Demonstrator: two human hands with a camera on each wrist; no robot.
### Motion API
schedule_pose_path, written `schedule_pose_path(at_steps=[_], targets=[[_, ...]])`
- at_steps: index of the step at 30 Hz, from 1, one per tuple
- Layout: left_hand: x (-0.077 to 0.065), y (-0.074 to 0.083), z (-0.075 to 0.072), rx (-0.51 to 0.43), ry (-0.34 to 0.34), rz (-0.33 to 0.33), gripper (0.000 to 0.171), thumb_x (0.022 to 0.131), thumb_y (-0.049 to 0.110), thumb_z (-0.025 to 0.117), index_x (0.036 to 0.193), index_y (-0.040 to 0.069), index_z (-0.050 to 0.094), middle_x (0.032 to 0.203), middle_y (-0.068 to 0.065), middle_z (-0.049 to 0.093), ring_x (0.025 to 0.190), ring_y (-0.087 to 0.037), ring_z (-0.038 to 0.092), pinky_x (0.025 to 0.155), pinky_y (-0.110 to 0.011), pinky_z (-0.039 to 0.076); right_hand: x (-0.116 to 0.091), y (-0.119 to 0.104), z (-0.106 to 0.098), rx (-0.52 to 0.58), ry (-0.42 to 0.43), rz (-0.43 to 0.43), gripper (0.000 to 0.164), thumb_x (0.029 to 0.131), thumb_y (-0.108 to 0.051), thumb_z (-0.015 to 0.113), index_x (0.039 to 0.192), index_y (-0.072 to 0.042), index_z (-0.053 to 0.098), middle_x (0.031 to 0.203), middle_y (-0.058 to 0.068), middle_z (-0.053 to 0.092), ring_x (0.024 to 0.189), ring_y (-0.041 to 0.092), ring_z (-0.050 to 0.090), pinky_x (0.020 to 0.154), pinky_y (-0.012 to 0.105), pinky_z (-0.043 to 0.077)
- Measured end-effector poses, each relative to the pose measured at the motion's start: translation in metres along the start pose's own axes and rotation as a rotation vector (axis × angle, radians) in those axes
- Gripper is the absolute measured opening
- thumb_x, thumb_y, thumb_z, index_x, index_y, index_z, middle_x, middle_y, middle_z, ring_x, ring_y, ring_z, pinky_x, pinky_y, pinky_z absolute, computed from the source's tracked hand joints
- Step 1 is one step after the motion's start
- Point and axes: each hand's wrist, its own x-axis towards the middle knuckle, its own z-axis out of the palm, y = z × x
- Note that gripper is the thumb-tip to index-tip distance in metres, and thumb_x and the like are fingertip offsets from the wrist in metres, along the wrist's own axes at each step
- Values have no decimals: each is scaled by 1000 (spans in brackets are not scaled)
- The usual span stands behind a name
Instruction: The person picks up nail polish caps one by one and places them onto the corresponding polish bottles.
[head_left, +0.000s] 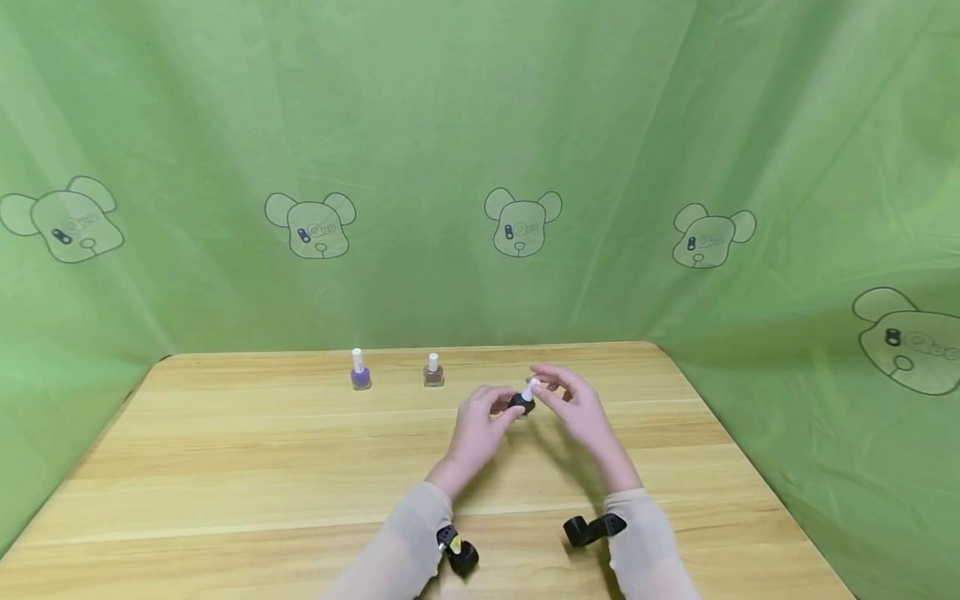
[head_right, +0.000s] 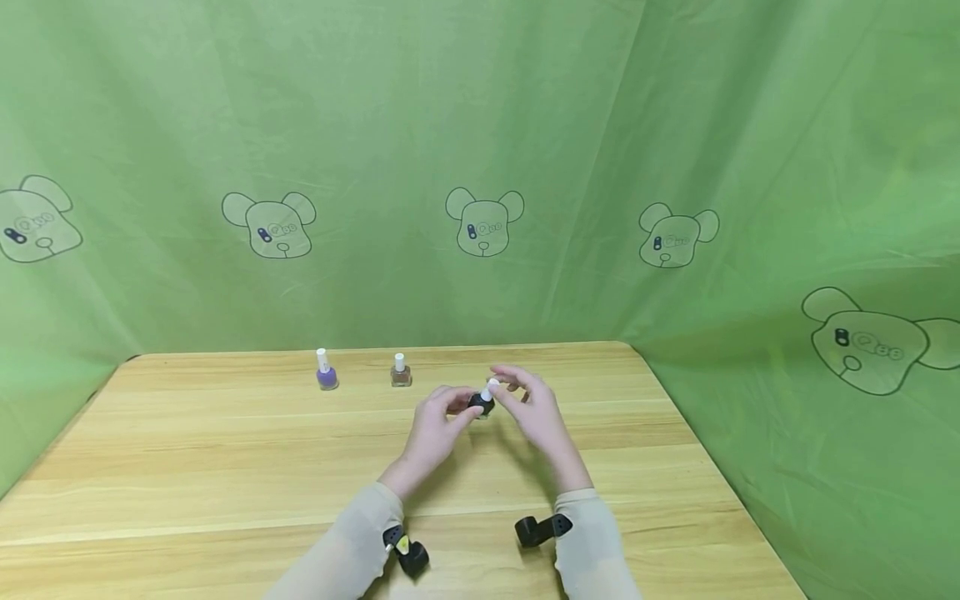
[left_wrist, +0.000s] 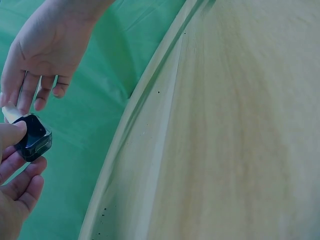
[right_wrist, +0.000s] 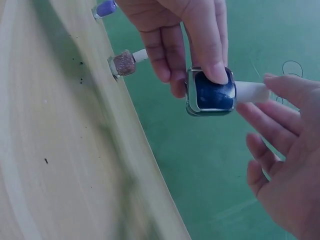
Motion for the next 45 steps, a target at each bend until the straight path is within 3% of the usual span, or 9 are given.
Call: schedule_pose_path(at_steps=[5,11,18,23,45], targets=[[0,-1,0,14,0,0,28,88,18,71,111,2,69,101,-10,69,92,-19,68,88,-26,57,0,1,-1,-7,-60,-51,32,94,-20,64,124,-9,64,111,14,71,93,3,56,75,23,42],[0,0,-1,10,-14,-11,29,88,19,71,111,2,68,101,-10,69,92,-20,68,88,-27,58,-3,-11,-2,-9,-42,-30,28,93,-12,64,119,-2,66,105,19,71,87,3,54,71,21,41],[0,0,0,12,-21,-4,30,87,19,72,111,2,69,100,-10,69,90,-19,68,86,-26,58,-1,-1,0,-32,16,36,27,88,-25,71,111,-11,71,98,11,74,77,7,53,67,21,43],[0,0,0,23,-24,-9,29,87,19,72,111,2,69,99,-9,69,90,-19,68,85,-24,57,-1,-2,2,-54,49,53,26,86,-25,73,107,-9,72,93,10,74,73,9,53,64,21,43],[-1,-1,-1,19,-16,-41,29,86,21,73,110,5,69,99,-6,68,91,-17,67,87,-27,57,-1,-2,6,-104,60,71,28,87,-29,73,107,-9,71,96,10,72,82,11,54,66,21,43]])
